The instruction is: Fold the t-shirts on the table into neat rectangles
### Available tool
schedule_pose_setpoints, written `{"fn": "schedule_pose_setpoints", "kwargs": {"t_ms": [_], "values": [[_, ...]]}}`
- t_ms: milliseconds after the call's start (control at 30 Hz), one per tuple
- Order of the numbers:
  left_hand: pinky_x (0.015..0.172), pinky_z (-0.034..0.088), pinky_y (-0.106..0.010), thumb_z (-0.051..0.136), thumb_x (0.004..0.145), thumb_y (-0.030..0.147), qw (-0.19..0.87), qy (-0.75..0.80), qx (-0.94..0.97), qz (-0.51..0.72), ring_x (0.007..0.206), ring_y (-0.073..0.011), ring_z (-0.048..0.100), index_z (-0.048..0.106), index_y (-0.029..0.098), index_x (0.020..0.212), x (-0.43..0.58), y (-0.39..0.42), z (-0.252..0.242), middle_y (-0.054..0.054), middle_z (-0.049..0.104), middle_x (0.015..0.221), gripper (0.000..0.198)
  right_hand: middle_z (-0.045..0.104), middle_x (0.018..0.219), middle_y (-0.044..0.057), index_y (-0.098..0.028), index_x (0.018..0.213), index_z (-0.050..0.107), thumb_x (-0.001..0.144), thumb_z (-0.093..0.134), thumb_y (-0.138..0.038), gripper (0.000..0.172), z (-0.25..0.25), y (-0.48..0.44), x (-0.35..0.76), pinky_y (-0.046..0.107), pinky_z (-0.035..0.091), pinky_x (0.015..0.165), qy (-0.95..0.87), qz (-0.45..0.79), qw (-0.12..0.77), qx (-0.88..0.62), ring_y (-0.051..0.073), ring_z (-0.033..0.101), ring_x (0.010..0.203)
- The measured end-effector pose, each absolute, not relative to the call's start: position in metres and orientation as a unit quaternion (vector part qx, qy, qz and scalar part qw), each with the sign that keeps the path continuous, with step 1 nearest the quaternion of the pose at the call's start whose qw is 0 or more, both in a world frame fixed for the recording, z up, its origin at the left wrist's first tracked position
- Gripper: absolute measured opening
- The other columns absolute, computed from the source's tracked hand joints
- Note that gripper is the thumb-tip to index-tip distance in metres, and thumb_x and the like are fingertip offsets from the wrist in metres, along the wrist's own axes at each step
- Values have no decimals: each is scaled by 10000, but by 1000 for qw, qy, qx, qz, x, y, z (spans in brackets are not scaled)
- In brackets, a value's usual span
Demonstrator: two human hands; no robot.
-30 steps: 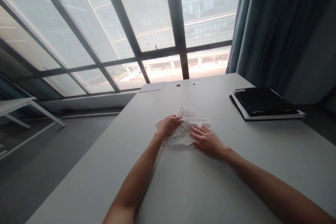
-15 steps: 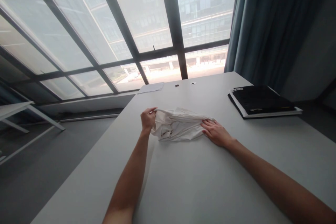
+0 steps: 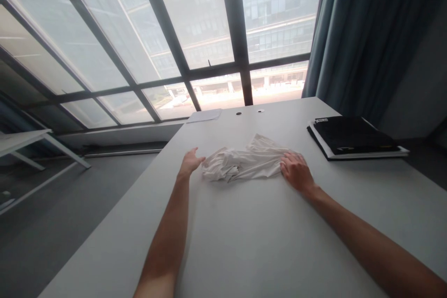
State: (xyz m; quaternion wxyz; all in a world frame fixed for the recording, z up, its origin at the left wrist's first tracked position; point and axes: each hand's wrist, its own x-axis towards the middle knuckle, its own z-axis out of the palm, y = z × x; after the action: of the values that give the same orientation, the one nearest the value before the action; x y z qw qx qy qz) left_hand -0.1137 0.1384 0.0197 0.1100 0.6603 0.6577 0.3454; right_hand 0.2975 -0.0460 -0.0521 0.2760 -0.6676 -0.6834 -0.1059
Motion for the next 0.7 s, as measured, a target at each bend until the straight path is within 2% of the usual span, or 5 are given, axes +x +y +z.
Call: {"fn": "schedule_pose_setpoints", "kwargs": {"t_ms": [167,267,400,500,700], "values": [[1114,413,-374,556,913,246,84,456,814,350,1221,-229,595,651,175,1261,-61,127,11,-108,647,1296,367,680,1217,111,-177,1167,692,966,477,-222,298,-39,-59,269,377,421,1028,-760,-58,297,-575,252,573,1160],[1106,427,-349,586,909,308,135,389,864,289,1215,-220,596,673,190,1249,-38,118,-4,-90,649,1296,370,694,1153,97,-201,1172,689,977,489,-246,283,-39,-64,260,363,426,995,-788,-34,265,-554,244,589,1098],[988,503,-295,619,856,248,174,431,851,244,1027,-193,674,728,231,1167,-35,114,-15,-55,699,1174,330,675,1194,107,-210,1144,694,983,509,-317,267,-47,-62,262,386,401,999,-772,-47,223,-593,266,569,1135],[896,526,-258,610,833,209,135,514,803,269,893,-175,696,762,225,1071,-46,119,-11,-52,720,1072,282,669,1211,117,-205,1108,697,998,481,-352,284,-52,-56,272,392,392,988,-740,-69,213,-634,271,564,1142],[926,503,-332,564,827,170,76,607,738,286,964,-239,681,744,173,1029,-70,131,0,-104,738,979,271,699,1124,124,-177,1062,699,1003,459,-327,289,-52,-45,300,376,405,943,-680,-72,224,-694,268,604,1070]]}}
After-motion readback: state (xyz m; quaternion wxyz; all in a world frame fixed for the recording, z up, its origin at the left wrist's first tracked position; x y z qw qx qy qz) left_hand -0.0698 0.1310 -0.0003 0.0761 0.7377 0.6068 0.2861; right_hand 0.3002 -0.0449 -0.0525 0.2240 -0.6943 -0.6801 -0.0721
